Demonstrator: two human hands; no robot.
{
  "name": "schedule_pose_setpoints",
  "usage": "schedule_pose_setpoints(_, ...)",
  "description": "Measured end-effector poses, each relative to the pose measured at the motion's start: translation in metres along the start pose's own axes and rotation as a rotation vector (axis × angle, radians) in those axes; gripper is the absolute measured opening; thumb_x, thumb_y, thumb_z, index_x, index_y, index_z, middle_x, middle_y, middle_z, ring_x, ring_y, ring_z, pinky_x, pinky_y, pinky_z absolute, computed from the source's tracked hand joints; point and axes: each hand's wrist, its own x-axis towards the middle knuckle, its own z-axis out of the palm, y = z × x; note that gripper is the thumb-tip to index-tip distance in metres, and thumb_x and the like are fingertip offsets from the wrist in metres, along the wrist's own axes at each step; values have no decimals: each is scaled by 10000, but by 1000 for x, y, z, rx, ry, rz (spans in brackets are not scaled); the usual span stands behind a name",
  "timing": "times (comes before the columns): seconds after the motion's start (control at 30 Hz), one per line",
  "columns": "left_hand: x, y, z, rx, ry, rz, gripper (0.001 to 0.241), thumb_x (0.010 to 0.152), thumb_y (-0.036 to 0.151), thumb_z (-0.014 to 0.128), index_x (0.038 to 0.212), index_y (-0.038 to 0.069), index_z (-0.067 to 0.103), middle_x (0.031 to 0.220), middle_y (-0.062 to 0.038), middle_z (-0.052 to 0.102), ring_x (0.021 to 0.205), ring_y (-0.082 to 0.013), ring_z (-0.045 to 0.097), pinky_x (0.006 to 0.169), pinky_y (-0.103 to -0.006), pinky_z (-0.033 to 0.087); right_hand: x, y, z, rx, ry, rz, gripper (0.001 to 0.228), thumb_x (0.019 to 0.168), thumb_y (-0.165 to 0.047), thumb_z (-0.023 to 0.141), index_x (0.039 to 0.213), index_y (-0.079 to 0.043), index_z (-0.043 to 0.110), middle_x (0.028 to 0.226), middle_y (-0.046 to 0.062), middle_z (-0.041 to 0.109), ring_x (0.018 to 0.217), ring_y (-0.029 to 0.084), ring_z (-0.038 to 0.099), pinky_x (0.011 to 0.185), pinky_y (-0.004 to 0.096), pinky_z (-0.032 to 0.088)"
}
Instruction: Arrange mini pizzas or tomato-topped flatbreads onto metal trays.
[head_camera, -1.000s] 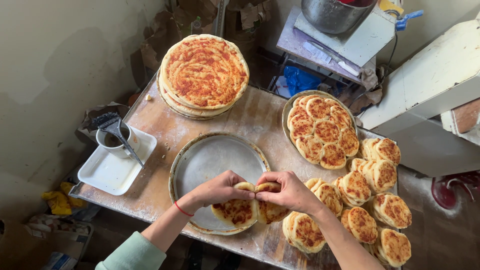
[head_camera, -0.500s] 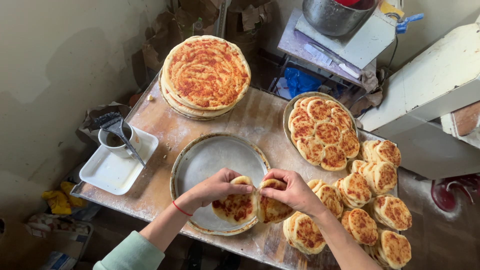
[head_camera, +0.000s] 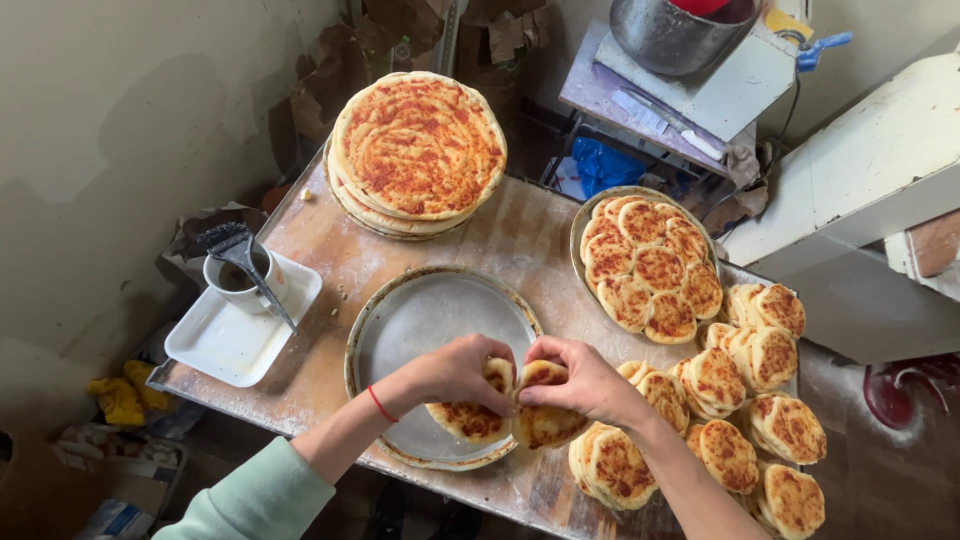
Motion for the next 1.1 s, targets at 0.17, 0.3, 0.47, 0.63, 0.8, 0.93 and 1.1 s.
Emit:
schedule_pose_setpoints(0.17, -3, -3, 0, -97, 34, 12, 338, 655, 219, 908, 890, 65, 719, 815, -29, 739, 745, -116, 678, 710, -306, 580, -6, 10, -3, 57, 76, -6, 291, 757, -110, 860, 960, -68, 656, 897, -9, 728, 886, 81, 683, 822, 268, 574)
schedule_pose_setpoints(0.3, -4, -11, -1, -221, 111, -3, 311, 681, 199, 908, 882, 71, 707, 819, -8, 736, 756, -99, 679, 721, -285, 579, -4, 30, -6, 117, 170, -34, 291, 762, -129, 874, 946, -72, 656, 871, -10, 701, 853, 88, 660, 798, 273, 565)
schedule_pose_setpoints(0.47, -2, -28, 0, -346, 137, -16, 320, 689, 205, 919, 895, 73, 712, 840, -9, 739, 783, -105, 686, 751, -287, 577, -2, 49, -6, 224, 220, -52, 284, 768, -142, 873, 941, -83, 656, 887, -16, 689, 867, 82, 649, 814, 264, 555)
schedule_pose_setpoints(0.63, -6, -39, -2, -488, 171, -63, 305, 724, 211, 919, 912, 73, 723, 855, -17, 735, 805, -120, 691, 775, -300, 575, -1, 70, -10, 340, 315, -49, 307, 765, -131, 887, 958, -82, 654, 916, -1, 683, 892, 110, 647, 818, 276, 548)
schedule_pose_setpoints(0.8, -10, -46, -3, -778, 207, -177, 299, 744, 174, 887, 951, 60, 704, 904, -60, 749, 838, -201, 725, 812, -376, 610, 2, 83, -15, 451, 486, 51, 399, 694, -200, 881, 984, -93, 628, 916, 49, 698, 916, 192, 708, 830, 391, 616)
schedule_pose_setpoints(0.93, -1, -31, 18, -1189, 215, -104, 306, 765, 200, 842, 968, 65, 657, 1084, -91, 769, 939, -235, 731, 859, -424, 607, 11, 82, 2, 559, 740, 124, 481, 691, -253, 852, 1080, -113, 605, 998, 69, 688, 989, 203, 712, 877, 372, 638)
schedule_pose_setpoints(1.1, 48, -63, 64, -1158, 450, -6, 325, 821, 220, 837, 1045, 43, 682, 1296, -8, 677, 1117, -177, 697, 964, -348, 591, 31, 107, 32, 788, 769, 13, 570, 727, -303, 896, 1151, -64, 600, 1098, 113, 659, 1059, 256, 651, 985, 448, 560)
